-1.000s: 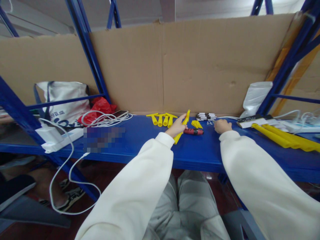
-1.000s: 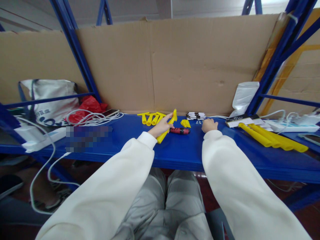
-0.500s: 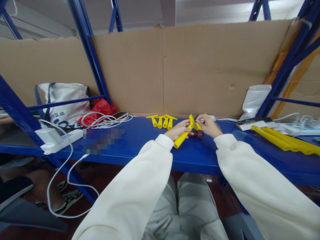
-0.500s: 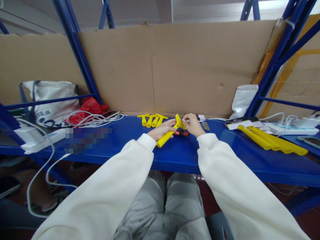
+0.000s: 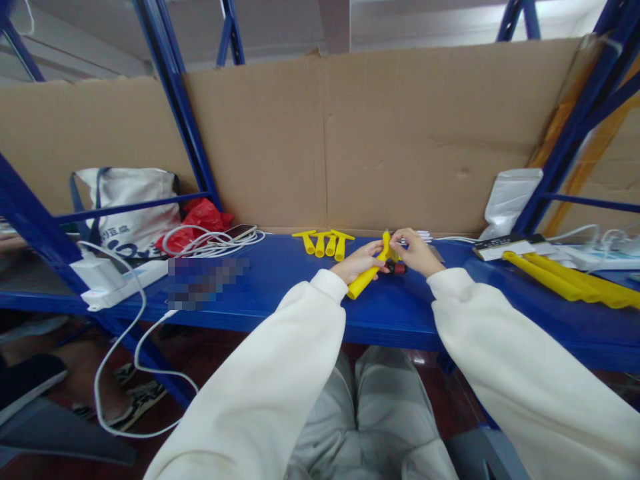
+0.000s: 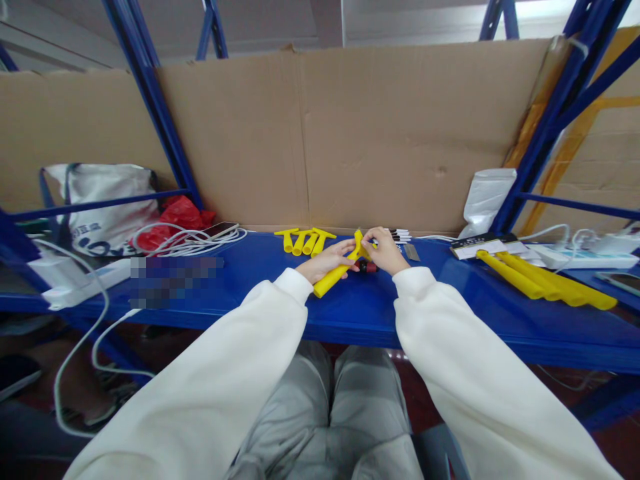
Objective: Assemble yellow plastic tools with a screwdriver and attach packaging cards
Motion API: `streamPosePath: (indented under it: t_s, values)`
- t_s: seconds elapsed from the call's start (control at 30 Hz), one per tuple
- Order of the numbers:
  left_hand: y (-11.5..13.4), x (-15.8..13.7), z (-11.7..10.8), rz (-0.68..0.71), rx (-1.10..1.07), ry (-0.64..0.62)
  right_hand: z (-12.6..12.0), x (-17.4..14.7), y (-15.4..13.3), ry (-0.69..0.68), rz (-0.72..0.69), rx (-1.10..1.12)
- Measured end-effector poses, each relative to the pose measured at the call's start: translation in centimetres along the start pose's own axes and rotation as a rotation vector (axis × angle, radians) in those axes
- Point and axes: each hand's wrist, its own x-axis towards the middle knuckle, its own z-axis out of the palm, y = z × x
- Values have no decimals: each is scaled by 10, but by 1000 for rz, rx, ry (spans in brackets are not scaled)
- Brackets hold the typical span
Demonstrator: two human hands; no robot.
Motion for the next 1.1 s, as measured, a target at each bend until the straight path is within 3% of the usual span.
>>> streamPosePath:
  t_s: [0.23,0.63,1.1]
  values:
    - [3,-4,0,15,-80,-11,5,-5,11,79,106,70]
    - [3,-4,-3,64,-227,-104,2,-2,0,-17,270,222]
    - [3,-4,0,74,-283,-60,3,-1,-3,-113,281,144]
